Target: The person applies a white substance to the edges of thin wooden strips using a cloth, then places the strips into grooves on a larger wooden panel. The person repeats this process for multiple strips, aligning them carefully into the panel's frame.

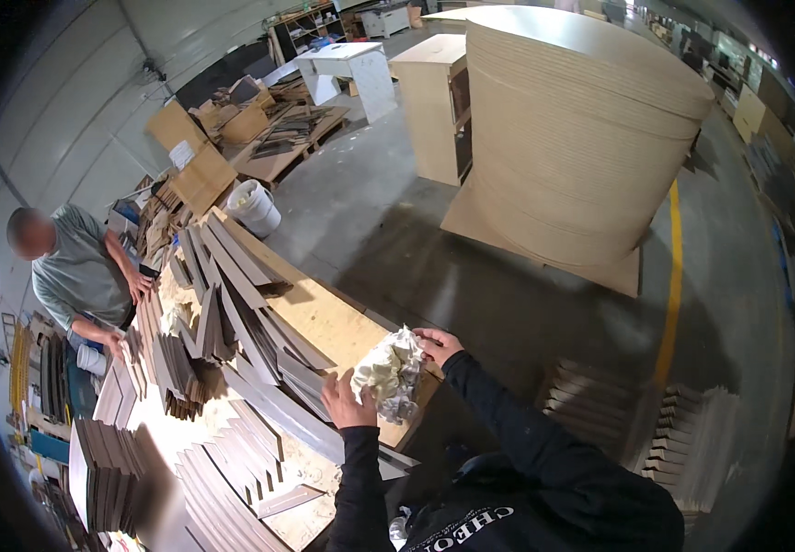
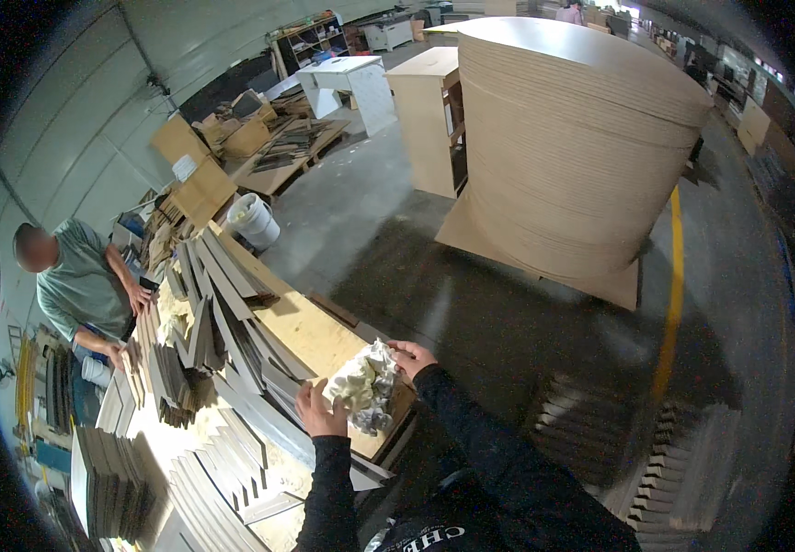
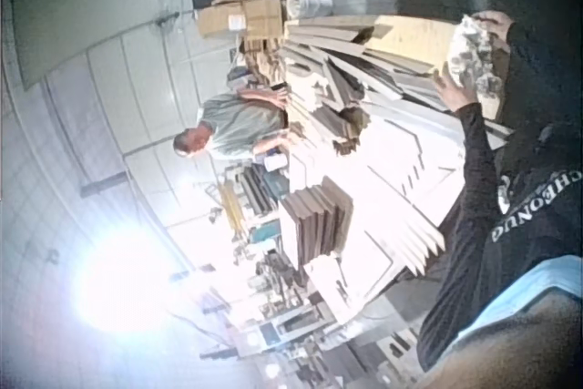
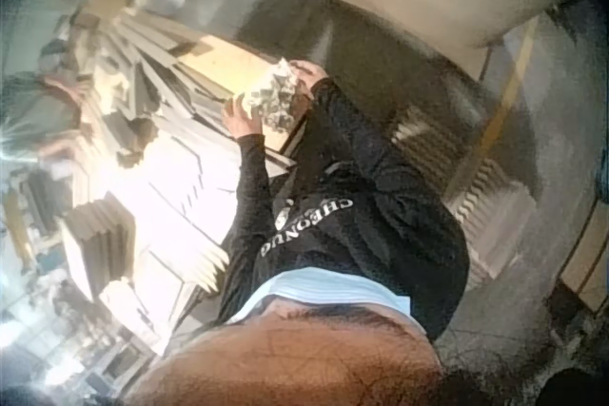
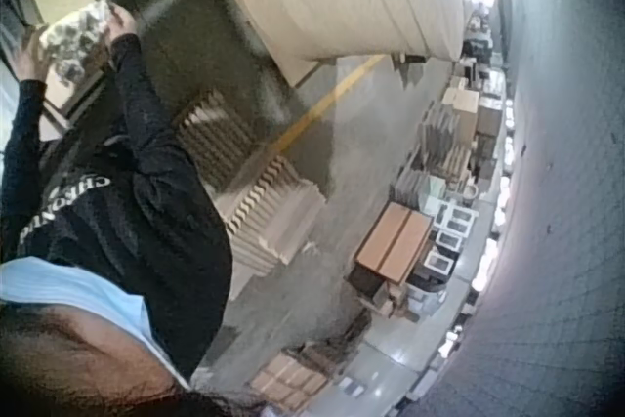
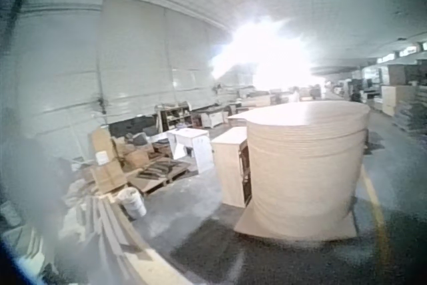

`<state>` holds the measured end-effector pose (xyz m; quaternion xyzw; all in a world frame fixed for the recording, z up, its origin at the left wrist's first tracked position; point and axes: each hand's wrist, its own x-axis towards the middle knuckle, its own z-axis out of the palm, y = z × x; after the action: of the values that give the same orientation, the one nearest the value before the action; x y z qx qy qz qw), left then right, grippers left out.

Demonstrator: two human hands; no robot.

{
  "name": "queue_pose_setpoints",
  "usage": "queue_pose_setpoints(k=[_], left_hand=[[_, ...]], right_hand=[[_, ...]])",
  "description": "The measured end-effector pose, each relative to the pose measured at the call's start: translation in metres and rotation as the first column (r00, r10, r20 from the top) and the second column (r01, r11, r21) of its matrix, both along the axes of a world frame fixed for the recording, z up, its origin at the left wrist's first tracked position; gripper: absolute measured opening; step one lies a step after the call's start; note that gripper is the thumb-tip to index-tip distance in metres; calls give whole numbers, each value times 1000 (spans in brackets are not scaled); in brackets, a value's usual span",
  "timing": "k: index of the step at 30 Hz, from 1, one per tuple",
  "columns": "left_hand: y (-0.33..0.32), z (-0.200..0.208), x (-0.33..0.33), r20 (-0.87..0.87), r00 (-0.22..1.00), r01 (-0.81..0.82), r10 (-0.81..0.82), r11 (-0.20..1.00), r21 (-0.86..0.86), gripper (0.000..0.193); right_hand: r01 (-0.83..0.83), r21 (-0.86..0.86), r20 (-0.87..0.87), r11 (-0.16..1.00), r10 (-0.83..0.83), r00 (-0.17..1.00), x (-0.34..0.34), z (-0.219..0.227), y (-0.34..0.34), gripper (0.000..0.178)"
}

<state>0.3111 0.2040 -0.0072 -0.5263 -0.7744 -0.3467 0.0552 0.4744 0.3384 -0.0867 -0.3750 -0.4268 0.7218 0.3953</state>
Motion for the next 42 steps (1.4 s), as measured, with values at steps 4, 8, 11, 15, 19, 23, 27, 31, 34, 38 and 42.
queue_pose_setpoints(k=[4, 8, 11, 15, 19, 23, 27, 31, 34, 38, 42], left_hand=[[3, -2, 3, -189, 976, 57, -106, 967, -249, 50], [-1, -26, 0, -49, 995, 69, -83, 968, -242, 41], [-1, -31, -12, -33, 993, 108, -114, 983, -149, 38], [2, -26, -11, -47, 992, 113, -118, 989, -90, 27], [-6, -11, 0, -168, 983, 43, -67, 989, -139, 17], [-25, -11, 21, -204, 979, -45, -3, 972, -230, 27], [-32, -6, 26, -140, 988, 22, -66, 956, -294, 41], [-46, 0, 27, -153, 983, 72, -100, 981, -181, 47], [-55, -8, 25, -160, 976, 90, -149, 940, -329, 52], [-66, -13, 26, -115, 986, 85, -121, 957, -278, 57], [-94, 12, 12, -6, 1000, 23, -24, 987, -157, 37]], right_hand=[[106, -46, -74, 993, -110, 991, -2, 5, -6, 28], [354, 335, 149, 873, -420, 895, 8, 2, -13, 30], [308, 508, 287, 805, -494, 821, 4, 33, -36, 26], [-121, 537, 587, 835, -267, 764, -16, 62, -62, 25], [-206, 530, 661, 823, -249, 708, -36, 56, -66, 33], [-211, 533, 642, 819, -229, 732, -39, 48, -74, 27], [-146, 634, 589, 760, -351, 728, -31, 43, -81, 22], [-143, 763, 481, 631, -407, 776, -26, 62, -81, 19], [-240, 800, 515, 550, -424, 745, -31, 65, -84, 21], [-423, 779, 617, 463, -448, 646, -28, 79, -93, 28], [-352, 865, 499, 356, -541, 677, -22, 75, -97, 30]])
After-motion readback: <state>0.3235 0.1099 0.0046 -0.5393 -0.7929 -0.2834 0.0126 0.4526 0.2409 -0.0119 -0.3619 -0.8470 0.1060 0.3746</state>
